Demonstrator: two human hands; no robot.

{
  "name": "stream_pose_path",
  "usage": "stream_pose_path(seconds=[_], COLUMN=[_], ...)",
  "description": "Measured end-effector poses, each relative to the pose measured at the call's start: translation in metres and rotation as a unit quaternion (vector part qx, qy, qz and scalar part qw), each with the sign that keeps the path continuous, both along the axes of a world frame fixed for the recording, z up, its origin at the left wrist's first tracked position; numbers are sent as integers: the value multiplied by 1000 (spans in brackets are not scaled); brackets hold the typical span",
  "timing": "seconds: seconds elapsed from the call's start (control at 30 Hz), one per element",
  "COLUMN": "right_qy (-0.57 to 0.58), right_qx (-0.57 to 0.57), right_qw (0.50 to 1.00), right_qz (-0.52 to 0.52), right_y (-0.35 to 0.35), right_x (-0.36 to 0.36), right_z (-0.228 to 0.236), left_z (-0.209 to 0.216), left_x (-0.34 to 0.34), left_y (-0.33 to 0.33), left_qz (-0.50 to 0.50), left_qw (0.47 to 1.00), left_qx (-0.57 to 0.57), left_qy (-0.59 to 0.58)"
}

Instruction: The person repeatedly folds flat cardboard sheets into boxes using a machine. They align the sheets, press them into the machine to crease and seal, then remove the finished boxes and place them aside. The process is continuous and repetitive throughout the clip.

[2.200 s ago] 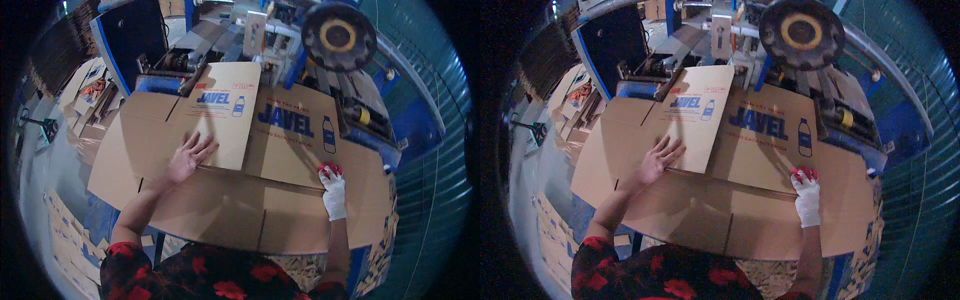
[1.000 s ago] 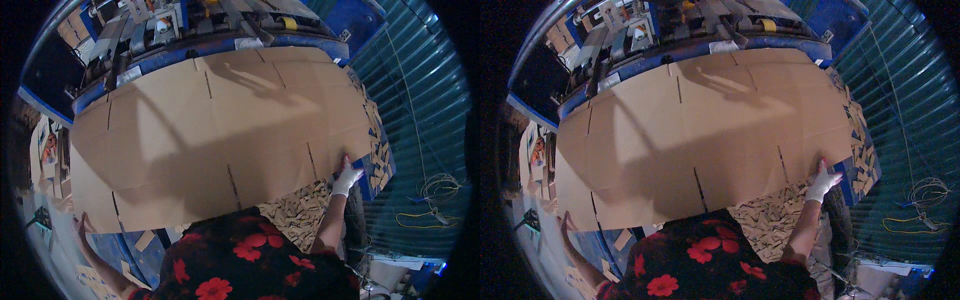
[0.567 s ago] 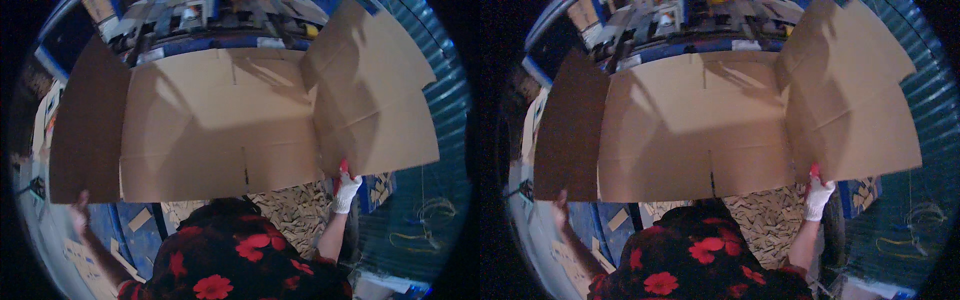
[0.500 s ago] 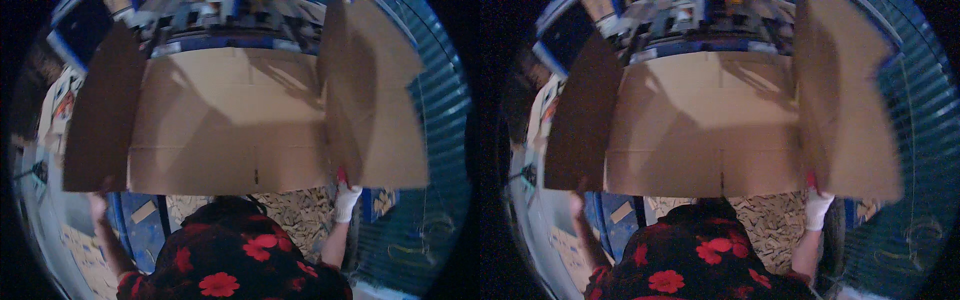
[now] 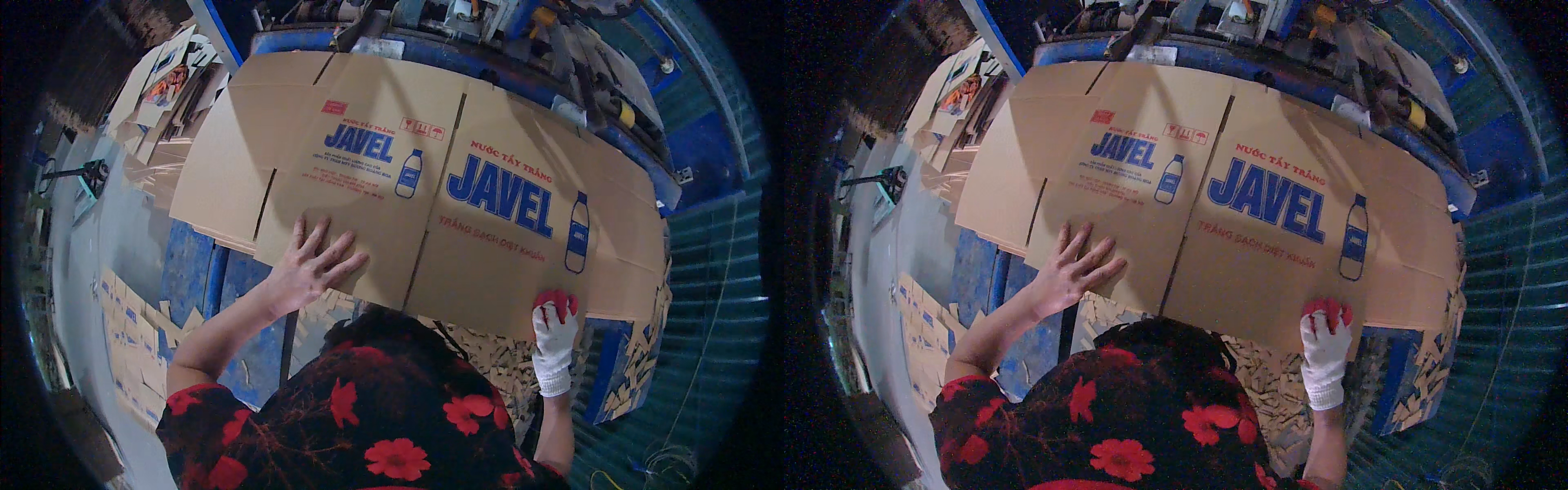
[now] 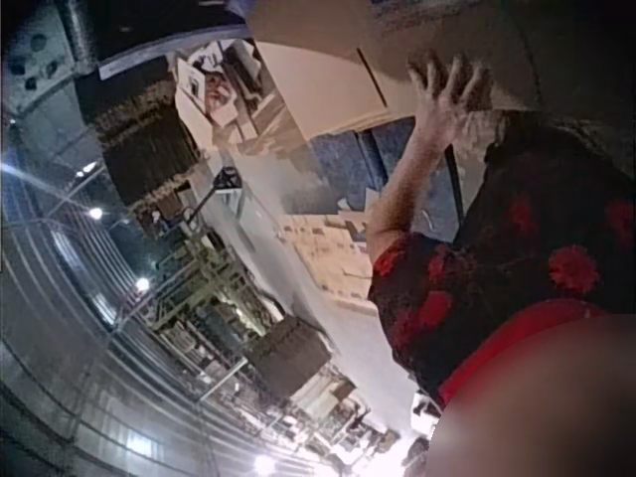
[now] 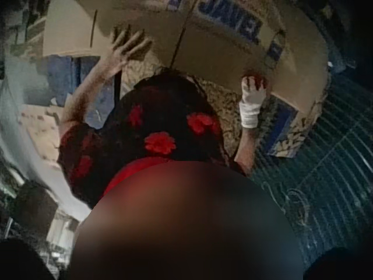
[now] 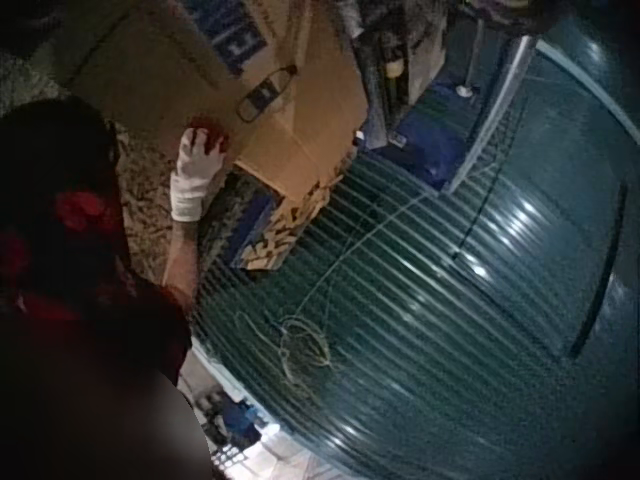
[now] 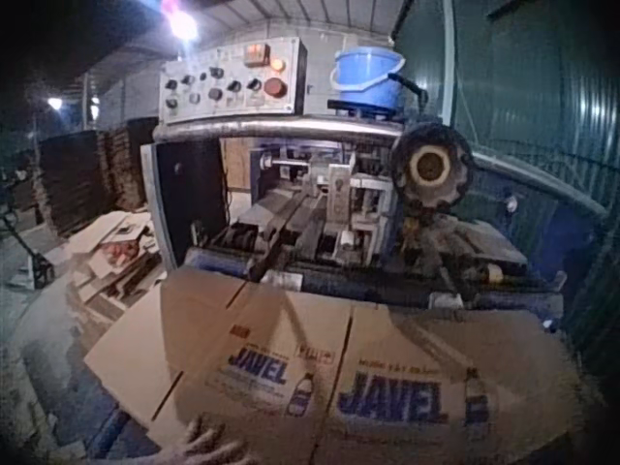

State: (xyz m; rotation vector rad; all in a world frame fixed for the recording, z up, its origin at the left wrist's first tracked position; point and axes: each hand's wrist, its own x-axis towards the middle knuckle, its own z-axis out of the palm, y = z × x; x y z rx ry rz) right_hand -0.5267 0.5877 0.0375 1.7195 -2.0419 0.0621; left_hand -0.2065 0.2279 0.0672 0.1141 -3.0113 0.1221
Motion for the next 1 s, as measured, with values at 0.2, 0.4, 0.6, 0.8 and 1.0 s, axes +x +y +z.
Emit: stream_pose_path(seconds=[0.2, 0.4, 0.6, 0.8, 1.0], right_qy=[31, -21, -28, -97, -25], right_qx=[-71, -18, 55, 28, 33], right_qw=[996, 999, 996, 991, 987], right_qz=[34, -31, -63, -93, -155], right_y=[-21, -77, -126, -188, -290], right_x=[-10, -60, -106, -205, -295], right_z=[1, 16, 25, 18, 24], left_z=[-3, -2, -10, -37, -28], left_x=[-12, -62, -113, -204, -312], left_y=[-8, -63, -115, -174, -247], left_qz=[-21, 47, 37, 44, 196], left_qw=[996, 985, 988, 981, 974], left_qx=[-32, 65, 40, 8, -19], left_qy=[84, 151, 142, 187, 113])
